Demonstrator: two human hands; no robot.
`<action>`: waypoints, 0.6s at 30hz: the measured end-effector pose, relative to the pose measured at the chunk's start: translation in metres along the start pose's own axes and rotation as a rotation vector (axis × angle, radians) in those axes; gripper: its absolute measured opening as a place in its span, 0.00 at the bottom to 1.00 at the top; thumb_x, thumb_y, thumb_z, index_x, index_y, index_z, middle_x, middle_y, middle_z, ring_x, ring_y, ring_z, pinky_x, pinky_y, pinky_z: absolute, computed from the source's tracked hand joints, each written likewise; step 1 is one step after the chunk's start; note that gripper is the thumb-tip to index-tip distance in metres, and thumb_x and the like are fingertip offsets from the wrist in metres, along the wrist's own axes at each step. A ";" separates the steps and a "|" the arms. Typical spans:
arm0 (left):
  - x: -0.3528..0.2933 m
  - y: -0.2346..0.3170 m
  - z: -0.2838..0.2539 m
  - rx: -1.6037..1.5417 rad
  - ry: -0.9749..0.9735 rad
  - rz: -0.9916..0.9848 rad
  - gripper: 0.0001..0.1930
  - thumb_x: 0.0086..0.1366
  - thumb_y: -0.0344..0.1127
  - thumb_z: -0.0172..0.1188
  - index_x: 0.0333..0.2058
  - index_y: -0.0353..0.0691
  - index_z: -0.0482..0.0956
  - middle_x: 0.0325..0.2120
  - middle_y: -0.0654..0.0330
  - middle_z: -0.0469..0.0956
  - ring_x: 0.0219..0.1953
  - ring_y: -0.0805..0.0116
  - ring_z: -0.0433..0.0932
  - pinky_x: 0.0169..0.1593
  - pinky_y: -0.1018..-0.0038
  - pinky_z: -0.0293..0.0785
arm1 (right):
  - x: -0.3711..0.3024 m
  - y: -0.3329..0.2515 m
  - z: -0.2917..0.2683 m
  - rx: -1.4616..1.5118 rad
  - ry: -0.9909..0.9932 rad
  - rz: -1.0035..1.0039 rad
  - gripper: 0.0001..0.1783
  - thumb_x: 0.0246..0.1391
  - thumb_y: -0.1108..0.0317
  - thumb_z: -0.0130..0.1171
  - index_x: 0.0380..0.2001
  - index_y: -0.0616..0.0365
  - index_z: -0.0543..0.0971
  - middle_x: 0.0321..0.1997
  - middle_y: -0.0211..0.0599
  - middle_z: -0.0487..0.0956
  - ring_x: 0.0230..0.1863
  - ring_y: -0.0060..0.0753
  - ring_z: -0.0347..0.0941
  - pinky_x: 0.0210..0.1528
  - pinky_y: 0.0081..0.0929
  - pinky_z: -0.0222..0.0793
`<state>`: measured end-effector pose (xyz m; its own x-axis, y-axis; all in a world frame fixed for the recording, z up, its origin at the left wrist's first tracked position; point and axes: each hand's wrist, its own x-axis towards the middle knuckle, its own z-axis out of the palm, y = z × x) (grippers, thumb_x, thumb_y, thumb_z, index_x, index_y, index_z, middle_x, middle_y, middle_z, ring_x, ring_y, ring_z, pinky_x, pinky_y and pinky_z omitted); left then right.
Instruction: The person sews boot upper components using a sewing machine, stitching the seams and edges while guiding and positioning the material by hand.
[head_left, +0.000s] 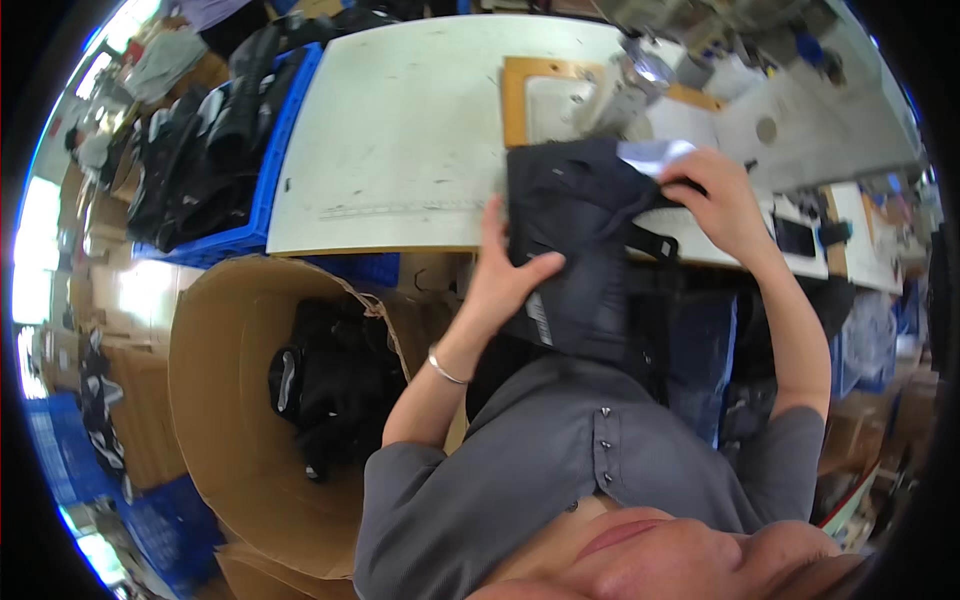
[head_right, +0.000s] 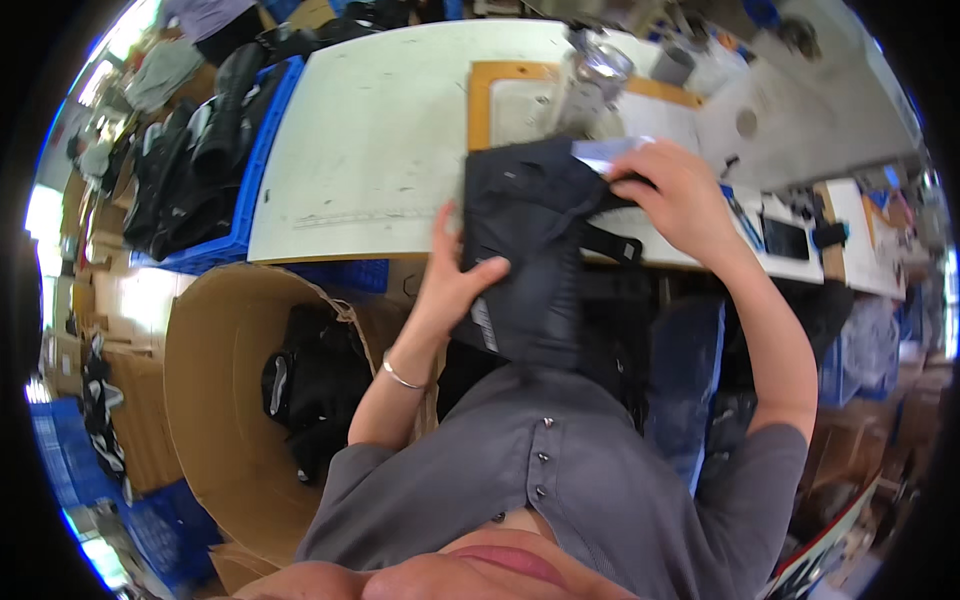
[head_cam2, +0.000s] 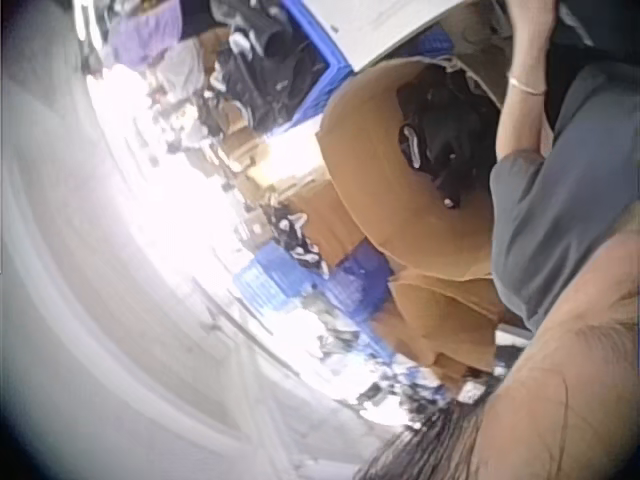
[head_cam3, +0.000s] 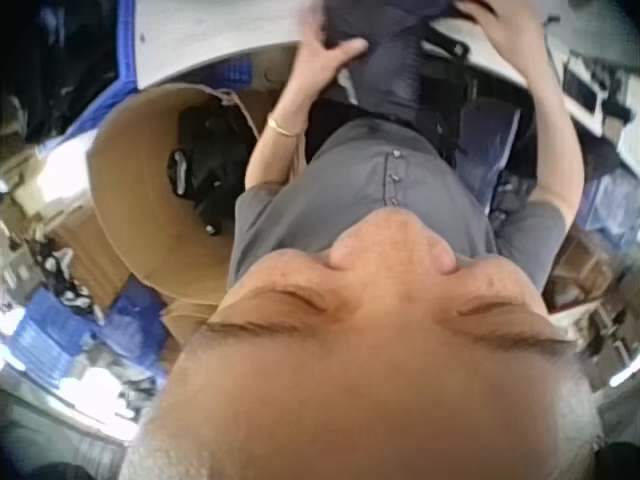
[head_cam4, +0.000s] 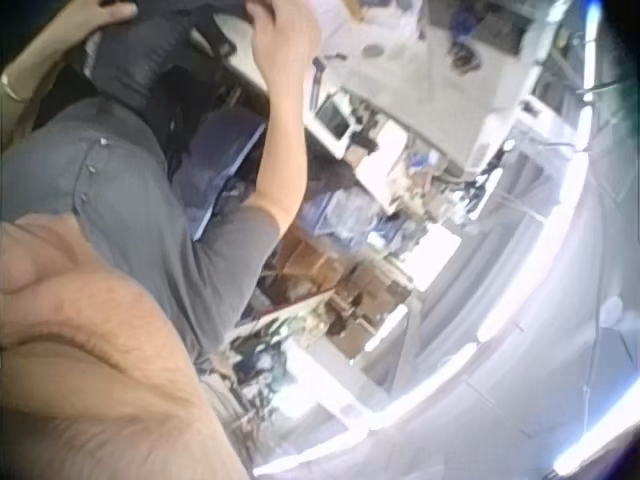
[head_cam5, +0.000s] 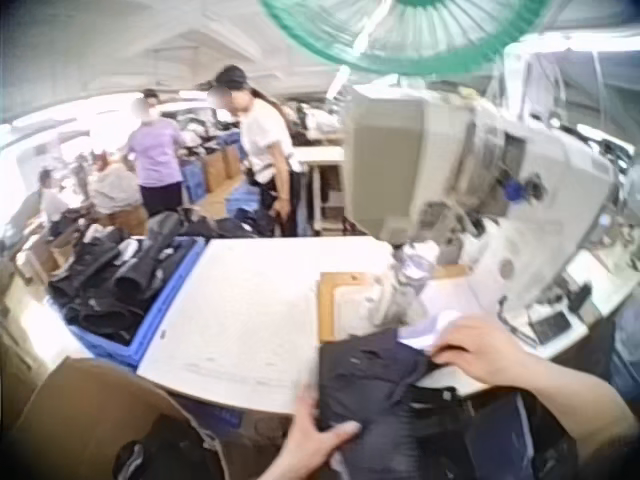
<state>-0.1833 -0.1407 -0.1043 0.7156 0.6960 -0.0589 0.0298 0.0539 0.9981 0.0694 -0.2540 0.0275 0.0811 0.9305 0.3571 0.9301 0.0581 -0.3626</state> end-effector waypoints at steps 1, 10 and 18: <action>0.000 -0.003 -0.008 -0.022 0.029 0.000 0.56 0.52 0.36 0.72 0.69 0.41 0.38 0.63 0.41 0.57 0.63 0.53 0.62 0.62 0.64 0.63 | 0.002 -0.002 0.006 -0.013 -0.026 0.013 0.10 0.48 0.70 0.62 0.36 0.57 0.78 0.34 0.39 0.79 0.40 0.44 0.73 0.39 0.36 0.67; 0.003 0.008 -0.026 0.213 0.100 0.015 0.53 0.49 0.39 0.73 0.68 0.35 0.47 0.67 0.46 0.52 0.69 0.55 0.51 0.69 0.64 0.49 | 0.008 0.034 0.026 0.448 -0.374 0.382 0.12 0.49 0.75 0.63 0.39 0.61 0.80 0.36 0.33 0.80 0.39 0.25 0.74 0.44 0.24 0.69; 0.023 0.059 -0.028 1.272 0.120 0.383 0.43 0.54 0.52 0.68 0.64 0.39 0.60 0.63 0.41 0.55 0.64 0.44 0.57 0.65 0.57 0.54 | 0.026 0.048 0.039 0.495 -0.296 0.126 0.13 0.56 0.66 0.60 0.44 0.57 0.81 0.37 0.39 0.82 0.37 0.35 0.78 0.44 0.30 0.71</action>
<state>-0.1846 -0.1009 -0.0475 0.7612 0.5792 0.2917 0.5153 -0.8133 0.2701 0.1023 -0.2134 -0.0144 0.0102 0.9984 0.0559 0.6361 0.0367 -0.7707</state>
